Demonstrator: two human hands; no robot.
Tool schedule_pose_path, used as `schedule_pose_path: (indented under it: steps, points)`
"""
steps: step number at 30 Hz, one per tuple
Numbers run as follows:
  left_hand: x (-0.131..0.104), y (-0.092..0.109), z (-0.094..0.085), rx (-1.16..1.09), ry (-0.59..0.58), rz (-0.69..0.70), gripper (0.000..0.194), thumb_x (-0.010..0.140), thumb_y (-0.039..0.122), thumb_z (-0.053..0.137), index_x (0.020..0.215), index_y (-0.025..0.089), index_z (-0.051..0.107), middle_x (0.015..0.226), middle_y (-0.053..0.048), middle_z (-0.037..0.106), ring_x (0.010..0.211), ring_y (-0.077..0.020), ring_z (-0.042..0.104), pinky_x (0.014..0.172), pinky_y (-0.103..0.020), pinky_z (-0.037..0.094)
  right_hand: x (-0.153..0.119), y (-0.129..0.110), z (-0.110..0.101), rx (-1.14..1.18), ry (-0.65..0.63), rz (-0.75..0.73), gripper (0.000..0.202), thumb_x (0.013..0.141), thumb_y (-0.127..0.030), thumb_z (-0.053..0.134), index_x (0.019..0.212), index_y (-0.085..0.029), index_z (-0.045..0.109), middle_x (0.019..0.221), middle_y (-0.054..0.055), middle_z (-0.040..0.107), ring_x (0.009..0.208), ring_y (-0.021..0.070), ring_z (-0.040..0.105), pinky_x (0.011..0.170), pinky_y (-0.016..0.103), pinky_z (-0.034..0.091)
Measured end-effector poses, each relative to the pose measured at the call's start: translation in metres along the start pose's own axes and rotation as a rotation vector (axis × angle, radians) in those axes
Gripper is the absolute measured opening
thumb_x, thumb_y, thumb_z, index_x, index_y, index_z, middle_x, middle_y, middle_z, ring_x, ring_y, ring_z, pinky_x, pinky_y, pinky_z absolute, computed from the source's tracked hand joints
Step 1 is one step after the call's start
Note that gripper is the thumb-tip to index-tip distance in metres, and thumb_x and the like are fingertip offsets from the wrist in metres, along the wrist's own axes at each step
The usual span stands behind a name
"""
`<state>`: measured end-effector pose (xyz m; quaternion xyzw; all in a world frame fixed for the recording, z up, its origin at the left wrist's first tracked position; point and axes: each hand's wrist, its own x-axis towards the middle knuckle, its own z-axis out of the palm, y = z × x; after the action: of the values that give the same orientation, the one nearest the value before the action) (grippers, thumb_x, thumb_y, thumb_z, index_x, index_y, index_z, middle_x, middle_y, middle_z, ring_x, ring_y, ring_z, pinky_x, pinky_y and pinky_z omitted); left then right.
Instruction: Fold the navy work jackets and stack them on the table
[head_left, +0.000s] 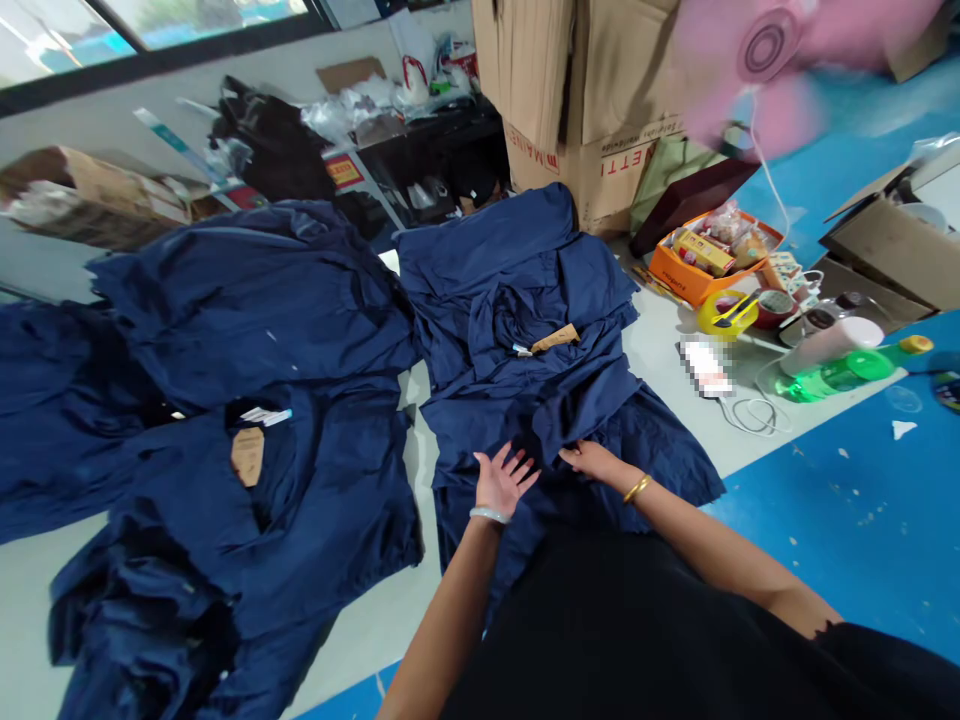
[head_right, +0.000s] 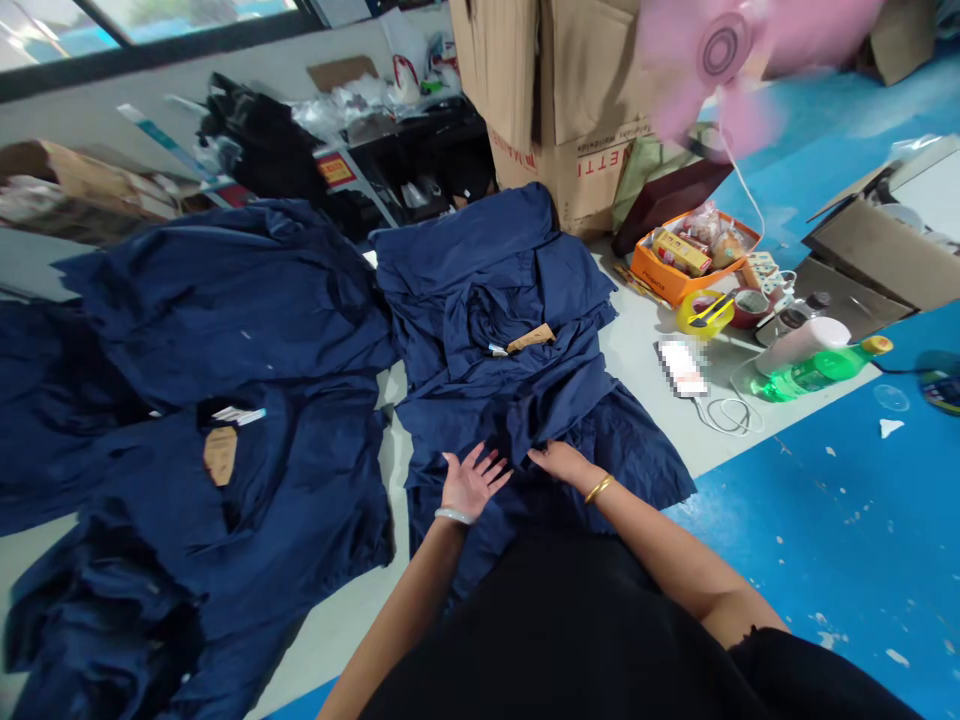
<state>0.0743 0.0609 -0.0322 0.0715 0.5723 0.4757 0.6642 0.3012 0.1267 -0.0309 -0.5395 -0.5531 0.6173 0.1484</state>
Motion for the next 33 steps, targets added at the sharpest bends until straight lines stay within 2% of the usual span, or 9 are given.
schedule_pose_path:
  steps: [5,9,11,14,18,21,25,29,33]
  points:
    - [-0.007,-0.001,-0.017,-0.145,0.093,-0.12,0.093,0.087,0.09,0.024,0.153,0.027,0.042,0.156,-0.022,0.047,0.13,-0.0356,0.063,0.097,-0.059,0.059,-0.005,0.018,-0.039,-0.428,0.14,-0.076,0.032,0.098,-0.042,0.053,0.082,-0.022,0.072,0.083,0.007,0.075,0.086,0.0226,0.071,0.085,0.034,0.057]
    - [-0.003,0.0,-0.016,-0.171,0.16,-0.099,0.072,0.096,0.074,0.045,0.151,0.028,0.042,0.155,-0.02,0.048,0.136,-0.0325,0.059,0.099,-0.054,0.06,0.001,0.036,-0.09,-0.599,0.592,-0.303,0.038,0.094,-0.025,0.048,0.125,-0.017,0.069,0.137,0.018,0.066,0.132,0.0298,0.057,0.115,0.046,0.044]
    - [0.003,0.002,-0.01,-0.156,0.223,-0.103,0.059,0.098,0.061,0.055,0.145,0.027,0.048,0.155,-0.018,0.049,0.139,-0.03,0.057,0.098,-0.049,0.061,0.008,0.044,-0.108,-0.7,0.677,-0.366,0.056,0.091,-0.02,0.05,0.147,-0.015,0.056,0.158,0.017,0.049,0.149,0.0313,0.042,0.122,0.05,0.036]
    - [0.013,0.004,0.002,-0.077,0.31,-0.108,0.044,0.095,0.05,0.066,0.129,0.023,0.06,0.144,-0.018,0.058,0.13,-0.0265,0.063,0.095,-0.041,0.062,0.022,0.055,-0.123,-0.808,0.6,-0.352,0.074,0.086,-0.013,0.051,0.159,-0.019,0.043,0.168,0.012,0.039,0.157,0.0304,0.031,0.125,0.051,0.032]
    - [0.018,0.007,0.01,-0.012,0.307,-0.1,0.028,0.087,0.032,0.072,0.113,0.024,0.067,0.112,-0.009,0.073,0.101,-0.0195,0.073,0.091,-0.039,0.062,0.034,0.073,-0.134,-0.863,0.5,-0.272,0.078,0.082,-0.01,0.051,0.159,-0.018,0.044,0.166,0.012,0.043,0.156,0.0309,0.033,0.126,0.052,0.033]
    - [0.011,0.007,0.001,0.04,0.28,0.061,0.034,0.087,0.026,0.064,0.121,0.031,0.064,0.111,-0.002,0.074,0.098,-0.0174,0.074,0.091,-0.039,0.063,0.034,0.089,-0.14,-0.858,0.47,-0.25,0.072,0.087,-0.018,0.052,0.158,-0.016,0.045,0.165,0.013,0.044,0.156,0.0315,0.034,0.126,0.053,0.033]
    - [0.003,-0.001,-0.022,0.322,0.409,0.206,0.038,0.093,0.032,0.059,0.131,0.033,0.06,0.117,-0.004,0.075,0.108,-0.0219,0.073,0.093,-0.042,0.063,0.027,0.103,-0.145,-0.859,0.452,-0.278,0.062,0.094,-0.026,0.05,0.155,-0.016,0.05,0.164,0.012,0.046,0.156,0.0313,0.034,0.126,0.054,0.031]
    - [0.003,-0.011,-0.034,0.458,0.547,0.137,0.047,0.091,0.027,0.064,0.136,0.031,0.055,0.106,-0.005,0.075,0.098,-0.024,0.075,0.091,-0.052,0.062,0.017,0.093,-0.144,-0.852,0.492,-0.286,0.056,0.095,-0.027,0.051,0.151,-0.017,0.054,0.165,0.014,0.043,0.153,0.031,0.039,0.125,0.054,0.033]
    - [-0.002,-0.004,-0.029,0.607,0.696,0.261,0.076,0.088,0.029,0.067,0.157,0.023,0.036,0.147,-0.017,0.058,0.138,-0.0313,0.057,0.116,-0.058,0.045,0.015,0.058,-0.139,-0.875,0.541,-0.365,0.056,0.097,-0.027,0.054,0.152,-0.022,0.053,0.169,0.012,0.038,0.153,0.0309,0.038,0.127,0.057,0.026]
